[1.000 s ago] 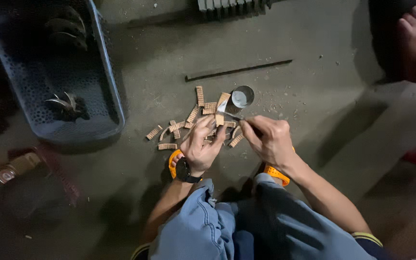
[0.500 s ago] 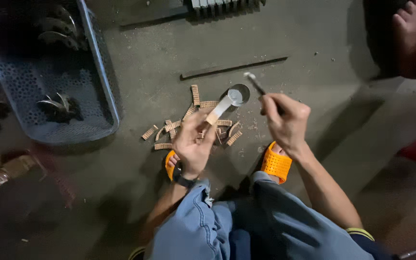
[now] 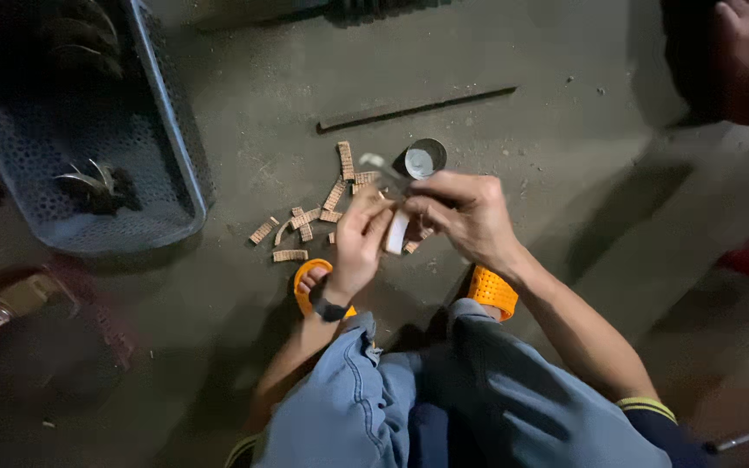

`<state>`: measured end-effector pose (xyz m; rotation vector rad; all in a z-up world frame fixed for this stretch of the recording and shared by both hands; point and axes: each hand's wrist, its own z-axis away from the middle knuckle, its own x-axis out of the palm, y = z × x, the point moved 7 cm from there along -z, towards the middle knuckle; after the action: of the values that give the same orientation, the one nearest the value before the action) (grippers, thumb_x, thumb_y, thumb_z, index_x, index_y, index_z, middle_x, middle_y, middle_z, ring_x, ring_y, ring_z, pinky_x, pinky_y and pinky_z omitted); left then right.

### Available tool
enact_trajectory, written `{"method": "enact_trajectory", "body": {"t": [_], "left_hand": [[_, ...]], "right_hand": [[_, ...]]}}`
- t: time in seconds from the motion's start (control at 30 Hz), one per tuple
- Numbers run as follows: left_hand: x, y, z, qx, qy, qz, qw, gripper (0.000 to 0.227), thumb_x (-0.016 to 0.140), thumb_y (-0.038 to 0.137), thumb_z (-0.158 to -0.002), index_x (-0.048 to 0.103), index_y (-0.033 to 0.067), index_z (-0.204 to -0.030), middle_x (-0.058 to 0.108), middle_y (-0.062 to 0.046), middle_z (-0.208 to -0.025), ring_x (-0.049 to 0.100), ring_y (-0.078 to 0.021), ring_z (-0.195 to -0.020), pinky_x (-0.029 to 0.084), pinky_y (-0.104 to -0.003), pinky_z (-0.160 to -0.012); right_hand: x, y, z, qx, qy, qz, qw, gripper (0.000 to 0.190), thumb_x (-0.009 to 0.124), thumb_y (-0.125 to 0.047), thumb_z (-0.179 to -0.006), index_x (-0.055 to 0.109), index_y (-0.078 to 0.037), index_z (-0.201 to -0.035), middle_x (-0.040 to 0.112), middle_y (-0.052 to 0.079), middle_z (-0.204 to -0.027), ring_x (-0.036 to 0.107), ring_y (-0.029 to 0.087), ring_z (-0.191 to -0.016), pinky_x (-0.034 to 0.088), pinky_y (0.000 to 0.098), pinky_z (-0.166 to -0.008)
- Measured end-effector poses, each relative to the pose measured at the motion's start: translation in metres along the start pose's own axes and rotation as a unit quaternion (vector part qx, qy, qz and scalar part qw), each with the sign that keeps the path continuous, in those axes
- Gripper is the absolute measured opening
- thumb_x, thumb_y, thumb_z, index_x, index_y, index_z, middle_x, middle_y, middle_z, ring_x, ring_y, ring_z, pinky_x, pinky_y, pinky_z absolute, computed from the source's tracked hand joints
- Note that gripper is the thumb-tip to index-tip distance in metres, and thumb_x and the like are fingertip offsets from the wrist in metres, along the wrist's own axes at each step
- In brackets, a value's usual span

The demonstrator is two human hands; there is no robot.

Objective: The person sits on the floor and repeatedly picks up small, curved wooden pieces. They use a small metal tool to scoop a white substance from a container and apply it to the surface of each piece before placing it into a grey basket.

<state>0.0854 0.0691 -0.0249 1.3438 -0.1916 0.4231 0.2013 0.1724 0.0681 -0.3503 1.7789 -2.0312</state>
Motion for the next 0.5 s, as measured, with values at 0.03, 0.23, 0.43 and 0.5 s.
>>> {"method": "enact_trajectory", "body": {"t": [0.03,0.23,0.43,0.5], "left_hand": [[0.002,0.001,0.004,0.001,0.001,0.000,1.000,0.040,0.050,0.006,-0.099,0.044,-0.0029,-0.137,0.062,-0.025,-0.116,0.062,-0.0362,-0.105,0.050,-0.049,-0.094],[0.015,0.073,0.013,0.259,0.102,-0.309,0.909,0.030,0.081,0.001,-0.076,0.067,-0.0005,-0.103,0.073,-0.011,-0.098,0.073,-0.0270,-0.089,0.061,-0.033,-0.074],[-0.007,0.057,0.015,0.243,0.136,-0.243,0.929,0.025,0.078,0.003,-0.080,0.061,-0.0046,-0.097,0.071,-0.021,-0.095,0.071,-0.0322,-0.089,0.062,-0.041,-0.074],[-0.010,0.064,0.012,0.241,0.148,-0.258,0.924,0.025,0.079,0.001,-0.076,0.059,-0.0030,-0.091,0.071,-0.021,-0.094,0.072,-0.0328,-0.089,0.062,-0.042,-0.073]], "right_hand": [[-0.002,0.000,0.000,0.000,-0.001,0.000,1.000,0.010,0.074,0.004,-0.081,0.072,0.003,-0.092,0.066,0.015,-0.064,0.064,0.018,-0.052,0.052,0.0275,-0.043],[-0.020,0.003,0.000,0.009,0.062,0.023,0.998,0.004,0.073,0.002,-0.087,0.073,0.003,-0.090,0.063,0.013,-0.060,0.061,0.017,-0.048,0.051,0.0262,-0.044],[-0.023,0.002,0.009,0.044,0.065,-0.003,0.997,0.014,0.062,0.000,-0.095,0.071,-0.001,-0.084,0.060,0.010,-0.058,0.056,0.012,-0.047,0.046,0.0261,-0.043],[-0.016,0.021,0.021,0.122,0.019,-0.047,0.991,0.019,0.063,-0.004,-0.093,0.068,-0.003,-0.074,0.054,0.003,-0.051,0.049,0.008,-0.046,0.042,0.0214,-0.043]]}}
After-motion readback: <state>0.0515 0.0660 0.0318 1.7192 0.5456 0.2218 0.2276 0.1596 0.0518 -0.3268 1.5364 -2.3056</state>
